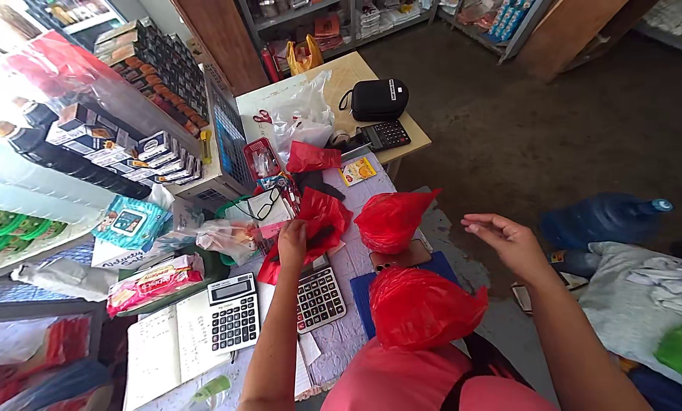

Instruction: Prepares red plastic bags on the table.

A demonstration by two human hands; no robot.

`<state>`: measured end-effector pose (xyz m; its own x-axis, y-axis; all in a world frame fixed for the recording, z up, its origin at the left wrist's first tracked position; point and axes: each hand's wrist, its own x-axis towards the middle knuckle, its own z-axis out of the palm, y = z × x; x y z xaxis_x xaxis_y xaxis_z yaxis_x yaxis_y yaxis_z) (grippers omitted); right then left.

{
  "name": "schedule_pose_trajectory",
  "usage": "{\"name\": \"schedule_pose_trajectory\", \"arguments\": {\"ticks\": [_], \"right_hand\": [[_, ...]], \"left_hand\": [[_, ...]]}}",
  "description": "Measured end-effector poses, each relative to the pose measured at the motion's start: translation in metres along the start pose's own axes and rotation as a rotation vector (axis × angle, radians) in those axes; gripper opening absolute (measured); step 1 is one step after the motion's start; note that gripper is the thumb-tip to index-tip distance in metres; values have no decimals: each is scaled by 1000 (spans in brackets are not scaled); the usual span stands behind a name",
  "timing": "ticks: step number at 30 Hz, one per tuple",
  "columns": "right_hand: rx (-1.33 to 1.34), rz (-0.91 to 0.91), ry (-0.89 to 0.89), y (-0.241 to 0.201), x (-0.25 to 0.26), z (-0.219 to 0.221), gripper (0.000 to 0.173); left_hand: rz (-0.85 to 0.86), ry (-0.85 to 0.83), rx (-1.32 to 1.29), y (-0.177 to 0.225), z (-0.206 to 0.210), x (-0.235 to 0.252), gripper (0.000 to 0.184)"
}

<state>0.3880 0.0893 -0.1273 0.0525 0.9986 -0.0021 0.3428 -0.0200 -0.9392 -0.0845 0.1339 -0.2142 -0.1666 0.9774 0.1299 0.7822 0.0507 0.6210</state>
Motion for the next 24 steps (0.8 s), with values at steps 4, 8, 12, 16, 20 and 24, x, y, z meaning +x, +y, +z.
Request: {"name": "schedule_pose_trajectory", "arguments": {"ticks": [4, 8, 12, 16, 20, 24], "right_hand": [[-5, -61, 17, -22, -2, -2, 26], [-22, -191, 12, -57, -4, 12, 21], [-42, -499, -112, -106, -4, 49, 21], [-33, -718, -313, -156, -5, 98, 57], [24, -711, -502, -179, -1, 136, 84], [85, -540, -374, -174, 4, 141, 22]], "left_hand": [[14, 162, -137, 17, -36, -12, 24], [148, 295, -317, 56, -86, -28, 16], [259, 288, -427, 107, -112, -44, 12], [341, 235, -512, 150, -108, -56, 12], [394, 183, -596, 180, -105, -66, 13], [373, 150, -628, 182, -114, -67, 14]]}}
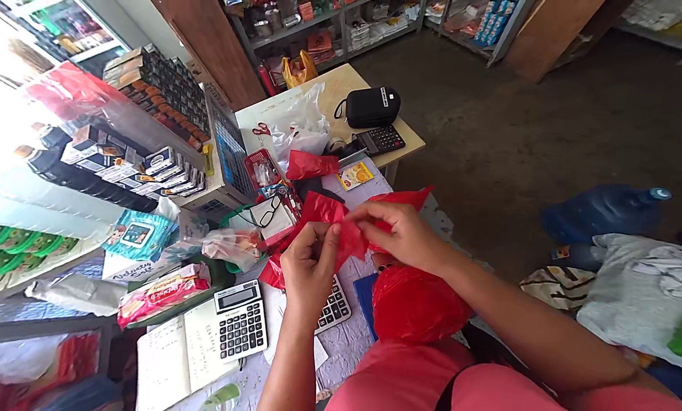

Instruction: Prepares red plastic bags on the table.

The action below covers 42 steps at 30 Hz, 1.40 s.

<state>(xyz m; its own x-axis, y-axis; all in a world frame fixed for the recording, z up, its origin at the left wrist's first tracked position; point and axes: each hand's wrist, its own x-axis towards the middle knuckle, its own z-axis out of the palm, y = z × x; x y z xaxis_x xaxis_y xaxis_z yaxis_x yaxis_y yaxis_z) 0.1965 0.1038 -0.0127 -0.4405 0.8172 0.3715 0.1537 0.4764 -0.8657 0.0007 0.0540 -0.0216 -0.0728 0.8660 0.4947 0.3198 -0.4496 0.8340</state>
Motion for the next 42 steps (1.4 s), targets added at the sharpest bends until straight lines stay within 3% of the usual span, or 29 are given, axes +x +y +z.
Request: {"name": "schedule_pose_trajectory", "arguments": {"ticks": [5, 7, 9, 10, 15, 19, 22, 26, 32, 35, 38, 42], "right_hand": [[80, 42, 245, 4, -9, -10, 25], [40, 17, 187, -2, -16, -2, 42], [-130, 2, 119, -5, -22, 11, 68], [-228, -15, 101, -4, -23, 16, 73], [-345, -78, 197, 9, -13, 22, 37], [-417, -65, 289, 16, -6, 9, 22], [-234, -1, 334, 22, -5, 0, 22], [171, 122, 112, 22, -11, -2, 45], [351, 347, 202, 28, -14, -11, 13], [305, 279, 252, 30, -15, -21, 9], [51, 95, 251, 31, -16, -27, 13], [-107, -1, 197, 28, -17, -25, 15]], "left_hand": [[-109, 29, -105, -8, -3, 1, 13], [-132, 36, -145, -9, 4, 2, 13], [-136, 35, -162, -9, 11, 3, 12], [-136, 29, -167, -9, 14, 3, 12], [-128, -17, -130, -4, 19, 1, 14], [-172, -5, -105, -5, 14, -3, 17], [-228, 18, -189, -8, 12, -4, 20], [-265, 45, -292, -14, 15, -5, 25], [-221, 52, -350, -22, 14, -7, 24], [-145, 30, -334, -27, 12, -7, 26], [-140, -72, -295, -32, 9, -4, 33], [-99, -272, -231, -38, -9, 11, 65]]}}
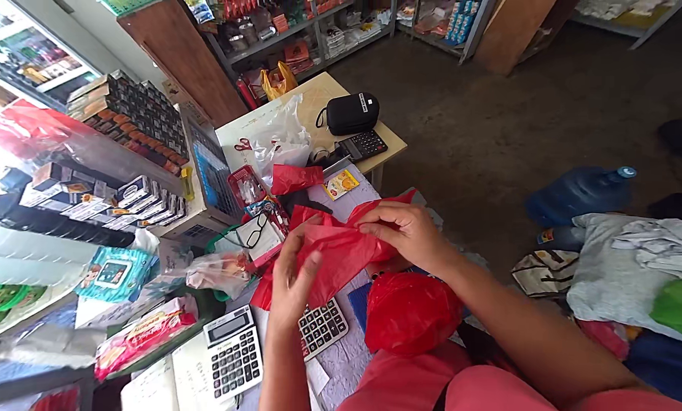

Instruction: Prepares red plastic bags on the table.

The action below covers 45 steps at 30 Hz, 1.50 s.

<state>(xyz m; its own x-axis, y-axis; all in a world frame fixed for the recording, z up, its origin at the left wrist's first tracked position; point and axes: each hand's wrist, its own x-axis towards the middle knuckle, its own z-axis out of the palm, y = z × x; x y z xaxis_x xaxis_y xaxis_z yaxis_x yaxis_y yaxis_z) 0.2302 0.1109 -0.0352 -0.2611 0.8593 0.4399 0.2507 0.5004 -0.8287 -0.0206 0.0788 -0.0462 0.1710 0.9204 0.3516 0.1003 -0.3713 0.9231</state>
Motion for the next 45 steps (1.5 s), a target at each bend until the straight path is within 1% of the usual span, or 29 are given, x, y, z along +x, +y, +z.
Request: {"name": "schedule_pose_trajectory", "arguments": {"ticks": [1, 2, 3, 5, 7, 9, 13, 15, 19, 21, 23, 25, 27, 29, 31, 33, 35, 37, 38, 40, 42, 43, 45], "right_hand": [[22, 2, -12, -2, -2, 5, 16], [32, -13, -7, -4, -2, 4, 16], [17, -45, 8, -5, 0, -2, 16], [-18, -88, 10, -9, -2, -7, 17], [-50, -113, 1, -12, -4, -13, 22], [-63, -142, 6, -11, -7, -20, 26], [-13, -178, 9, -9, -16, -24, 15], [-6, -171, 25, -10, -19, -25, 15], [-59, -131, 60, -11, -24, -29, 28], [-6, -141, 61, -10, -26, -29, 25], [81, -144, 52, -10, -27, -32, 20], [184, -112, 33, -11, -29, -35, 20], [299, -58, -67, -9, -31, -38, 21], [360, 7, -260, -9, -34, -48, 18], [339, 26, -428, -7, -35, -57, 21], [312, -33, -466, 1, -37, -62, 26], [353, -88, -414, 8, -41, -68, 31], [504, -116, -321, 12, -44, -74, 27], [606, -134, -274, 14, -45, -76, 23], [763, -141, -195, 18, -45, -75, 29], [852, -75, -159, 26, -50, -72, 32], [881, -19, -144, 31, -54, -70, 32], [899, 94, -103, 41, -59, -66, 29]], "left_hand": [[6, -9, 23, 5, -3, 1, 70], [31, -23, 35, 11, -1, 8, 70], [58, -34, 43, 14, 4, 17, 65], [68, -39, 42, 17, 12, 21, 44], [96, -48, 18, 17, 18, 24, 29], [122, -50, -21, 14, 22, 26, 22], [165, -69, 31, 6, 25, 24, 12], [174, -70, 39, 4, 27, 23, 10], [141, -60, -11, 11, 39, 20, 13], [101, -50, -21, 14, 42, 15, 13], [70, -6, 29, 13, 45, 12, 9], [73, 56, 56, 8, 48, 11, 16], [125, 79, 15, -2, 48, 12, 21], [181, 57, -91, -7, 46, 14, 21], [189, 30, -226, -4, 44, 15, 25], [140, 40, -381, 0, 43, 12, 29], [71, 48, -504, 3, 42, 9, 29], [28, -42, -518, -5, 38, 7, 26], [14, -133, -458, -13, 35, 5, 24], [-20, -399, -296, -27, 29, 0, 21], [-52, -694, -240, -30, 28, -7, 33], [-46, -804, -244, -28, 30, -9, 38], [-3, -916, -336, -22, 32, -14, 41]]}}
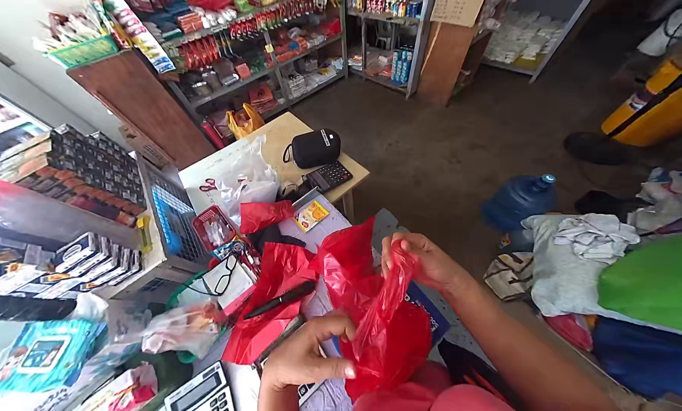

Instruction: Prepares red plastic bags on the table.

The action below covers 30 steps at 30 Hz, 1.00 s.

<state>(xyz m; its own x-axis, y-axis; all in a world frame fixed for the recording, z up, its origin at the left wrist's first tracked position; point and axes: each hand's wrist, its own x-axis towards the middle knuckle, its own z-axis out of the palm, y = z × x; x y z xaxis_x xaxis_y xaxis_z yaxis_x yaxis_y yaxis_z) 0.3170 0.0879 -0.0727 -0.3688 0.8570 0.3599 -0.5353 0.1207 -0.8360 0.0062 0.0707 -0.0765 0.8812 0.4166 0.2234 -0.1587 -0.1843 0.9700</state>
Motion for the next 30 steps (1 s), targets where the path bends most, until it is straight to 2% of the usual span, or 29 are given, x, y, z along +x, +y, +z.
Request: {"name": "schedule_pose_trajectory", "arguments": {"ticks": [2, 3, 5, 7, 9, 13, 22, 24, 26, 29, 30], "right_hand": [[27, 42, 45, 6, -4, -2, 27], [67, 51, 56, 7, -5, 0, 26], [176, 55, 52, 1, -7, 6, 25], [249, 96, 92, -4, -3, 11, 26], [199, 214, 269, -3, 9, 11, 29], [110, 406, 544, 16, 33, -12, 27], [25, 595, 719, 64, 57, -42, 18], [7, 654, 743, 73, 56, -45, 17], [-51, 694, 746, 81, 52, -48, 18], [-141, 728, 743, 97, 42, -52, 20], [-159, 723, 737, 101, 40, -52, 21]], "left_hand": [[137, -7, -138, 6, 1, -2, 39], [211, 51, -212, 8, 1, -3, 35], [289, 302, -341, 13, 1, 0, 25], [192, 623, -388, 18, -2, 11, 19], [29, 867, -365, 13, -8, 25, 26], [-171, 1117, -485, -8, -11, 46, 32], [-412, 1264, -473, -31, -17, 52, 29], [-456, 1223, -444, -67, -24, 36, 38], [-494, 1157, -273, -99, -24, 16, 40], [-529, 1171, -186, -99, -8, 26, 32], [-462, 1165, -153, -107, -5, 27, 31]]}}
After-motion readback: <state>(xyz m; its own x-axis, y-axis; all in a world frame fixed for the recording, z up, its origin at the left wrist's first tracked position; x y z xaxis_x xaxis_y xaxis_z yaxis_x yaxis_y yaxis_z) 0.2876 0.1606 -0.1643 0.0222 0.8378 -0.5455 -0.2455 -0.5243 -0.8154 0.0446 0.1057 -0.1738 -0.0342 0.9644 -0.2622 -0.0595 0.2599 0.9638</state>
